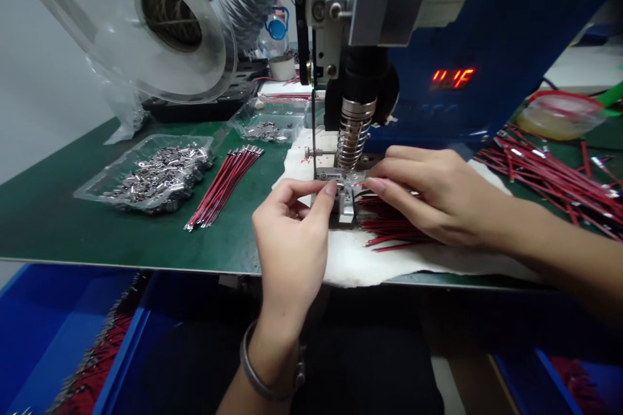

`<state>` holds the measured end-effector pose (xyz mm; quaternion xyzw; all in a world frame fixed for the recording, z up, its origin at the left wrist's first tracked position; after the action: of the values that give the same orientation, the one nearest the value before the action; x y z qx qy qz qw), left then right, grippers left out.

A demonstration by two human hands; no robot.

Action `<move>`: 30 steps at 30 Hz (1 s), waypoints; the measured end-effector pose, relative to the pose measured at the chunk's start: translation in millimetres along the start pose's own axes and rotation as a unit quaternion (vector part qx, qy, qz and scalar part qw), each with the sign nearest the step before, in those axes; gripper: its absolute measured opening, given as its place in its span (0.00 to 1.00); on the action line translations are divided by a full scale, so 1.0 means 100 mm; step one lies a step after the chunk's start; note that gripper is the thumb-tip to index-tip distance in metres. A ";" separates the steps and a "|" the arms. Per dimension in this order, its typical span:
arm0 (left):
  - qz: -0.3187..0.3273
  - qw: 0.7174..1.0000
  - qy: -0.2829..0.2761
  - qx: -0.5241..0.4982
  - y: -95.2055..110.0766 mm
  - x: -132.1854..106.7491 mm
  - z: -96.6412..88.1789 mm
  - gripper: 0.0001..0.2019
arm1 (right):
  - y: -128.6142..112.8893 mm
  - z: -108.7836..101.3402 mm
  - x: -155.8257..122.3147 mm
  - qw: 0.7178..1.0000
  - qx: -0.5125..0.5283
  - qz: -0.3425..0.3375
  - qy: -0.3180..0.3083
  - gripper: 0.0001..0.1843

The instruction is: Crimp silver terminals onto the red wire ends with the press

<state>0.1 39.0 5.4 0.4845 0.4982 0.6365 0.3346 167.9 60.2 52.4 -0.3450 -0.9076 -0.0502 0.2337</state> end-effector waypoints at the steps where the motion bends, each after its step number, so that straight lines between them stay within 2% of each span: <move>1: 0.002 1.000 0.000 0.000 0.00 0.00 0.00 0.07 | 0.00 0.01 0.00 1.000 0.000 -0.005 -0.003 0.16; 4: 0.003 1.000 0.001 -0.001 0.00 0.00 -0.01 0.07 | 0.00 0.04 -0.01 1.000 0.013 -0.015 -0.015 0.16; 9: -0.010 1.000 0.003 0.001 -0.01 0.00 -0.01 0.08 | 0.06 0.05 -0.02 1.000 0.013 0.023 -0.001 0.12; 12: -0.012 1.000 0.002 0.007 -0.01 0.00 -0.01 0.08 | 0.05 0.05 -0.01 1.000 0.007 0.004 0.008 0.10; 21: -0.022 1.000 -0.001 0.013 0.01 0.00 -0.01 0.07 | 0.04 0.10 0.00 0.999 -0.028 -0.016 -0.002 0.11; 30: -0.026 1.000 -0.006 0.003 -0.01 0.00 0.00 0.08 | 0.05 0.13 0.01 0.999 -0.040 0.011 -0.020 0.13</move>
<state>-0.4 39.5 5.0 0.4762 0.5103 0.6233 0.3526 165.9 67.7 41.1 -0.3648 -0.9057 -0.0766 0.2018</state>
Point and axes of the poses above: each hand's wrist, its own x-axis towards the middle knuckle, its own z-axis out of the palm, y = z × x, the point moved 5 cm from there along x, towards the middle knuckle, and after that the axes turned 5 degrees about -x, right-handed, at the moved point
